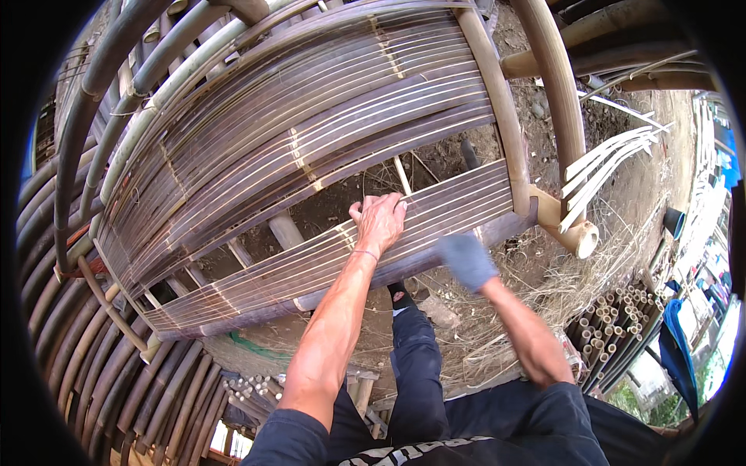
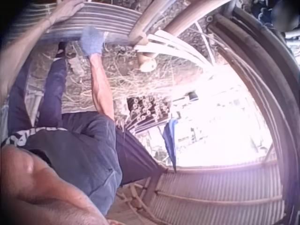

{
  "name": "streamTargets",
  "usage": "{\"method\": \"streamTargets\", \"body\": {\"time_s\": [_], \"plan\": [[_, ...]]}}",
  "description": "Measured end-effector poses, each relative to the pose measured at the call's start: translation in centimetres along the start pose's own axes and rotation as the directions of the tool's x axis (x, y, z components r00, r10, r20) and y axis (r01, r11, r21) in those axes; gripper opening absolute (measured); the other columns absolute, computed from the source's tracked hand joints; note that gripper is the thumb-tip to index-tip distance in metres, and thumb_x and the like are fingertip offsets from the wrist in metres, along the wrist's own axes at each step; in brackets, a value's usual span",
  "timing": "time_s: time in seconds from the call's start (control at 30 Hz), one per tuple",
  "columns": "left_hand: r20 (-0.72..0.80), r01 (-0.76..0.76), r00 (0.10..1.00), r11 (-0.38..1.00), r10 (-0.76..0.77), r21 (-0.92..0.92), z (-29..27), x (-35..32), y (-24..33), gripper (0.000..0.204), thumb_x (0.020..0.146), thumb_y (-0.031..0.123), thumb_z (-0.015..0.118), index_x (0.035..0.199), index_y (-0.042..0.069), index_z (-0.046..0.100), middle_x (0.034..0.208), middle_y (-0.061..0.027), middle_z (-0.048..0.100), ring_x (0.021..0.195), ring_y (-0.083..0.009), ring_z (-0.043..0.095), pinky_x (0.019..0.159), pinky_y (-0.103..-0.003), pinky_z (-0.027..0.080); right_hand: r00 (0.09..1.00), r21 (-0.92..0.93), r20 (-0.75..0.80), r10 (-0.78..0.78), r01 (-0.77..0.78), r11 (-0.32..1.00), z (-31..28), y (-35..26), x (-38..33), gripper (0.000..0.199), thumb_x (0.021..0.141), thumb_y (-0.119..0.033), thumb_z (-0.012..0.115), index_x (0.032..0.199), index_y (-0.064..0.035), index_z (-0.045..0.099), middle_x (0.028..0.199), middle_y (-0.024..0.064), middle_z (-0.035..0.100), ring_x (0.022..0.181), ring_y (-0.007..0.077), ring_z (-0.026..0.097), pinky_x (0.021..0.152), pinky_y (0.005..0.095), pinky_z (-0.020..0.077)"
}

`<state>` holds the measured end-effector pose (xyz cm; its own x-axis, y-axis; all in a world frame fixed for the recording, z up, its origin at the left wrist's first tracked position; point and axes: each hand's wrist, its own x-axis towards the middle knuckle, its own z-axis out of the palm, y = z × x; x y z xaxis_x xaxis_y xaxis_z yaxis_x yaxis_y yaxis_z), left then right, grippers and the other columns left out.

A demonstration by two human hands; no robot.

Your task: The person weaves thin bamboo strips into a larger bamboo frame using a red string. They repeatedly thread the string through the strips and pull it tight to secure the weave. The task is performed outdoors in a workshop area with stacks of bamboo poles.

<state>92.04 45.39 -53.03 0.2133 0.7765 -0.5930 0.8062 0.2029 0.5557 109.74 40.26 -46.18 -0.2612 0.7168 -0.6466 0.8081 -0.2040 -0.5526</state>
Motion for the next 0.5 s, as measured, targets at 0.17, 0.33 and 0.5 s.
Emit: {"method": "streamTargets", "body": {"time_s": [0.17, 0.33, 0.5], "plan": [[0.013, 0.003, 1.000, 1.000, -0.002, -0.011, 0.0, -0.2, 0.3, 0.031, 0.096, 0.033, 0.057, 0.116, 0.012, 0.069, 0.116, -0.0061, 0.070, 0.113, -0.0272, 0.056, 0.103, -0.053, 0.027, 0.993, 0.061, -0.004, 0.114, -0.113, 0.992, -1.8, 3.3, -1.5, 0.037, 0.098, -0.032, 0.048, 0.094, 0.0007, 0.066, 0.095, 0.0236, 0.068, 0.084, 0.0455, 0.064, 0.076, 0.0507, 0.0514], [-0.177, -0.090, 0.982, 0.983, 0.061, -0.160, 0.0, -0.8, -0.1, 0.028, 0.092, 0.025, 0.063, 0.113, 0.009, 0.067, 0.116, -0.0089, 0.066, 0.117, -0.0285, 0.054, 0.105, -0.049, 0.030, 0.975, 0.102, -0.104, 0.198, -0.188, 0.977, -1.8, 2.0, -2.2, 0.045, 0.100, -0.038, 0.045, 0.093, 0.0001, 0.067, 0.098, 0.0245, 0.068, 0.089, 0.0457, 0.065, 0.081, 0.0504, 0.0509], [-0.615, -0.094, 0.777, 0.991, 0.131, 0.092, -4.9, -3.4, -4.8, 0.036, 0.084, 0.015, 0.065, 0.118, 0.006, 0.059, 0.123, -0.0151, 0.056, 0.121, -0.0332, 0.049, 0.107, -0.049, 0.036, 0.961, -0.039, -0.118, 0.250, -0.256, 0.966, -2.7, 1.5, -1.8, 0.046, 0.100, -0.040, 0.043, 0.094, -0.0010, 0.067, 0.098, 0.0268, 0.067, 0.095, 0.0457, 0.064, 0.083, 0.0507, 0.0495]]}}
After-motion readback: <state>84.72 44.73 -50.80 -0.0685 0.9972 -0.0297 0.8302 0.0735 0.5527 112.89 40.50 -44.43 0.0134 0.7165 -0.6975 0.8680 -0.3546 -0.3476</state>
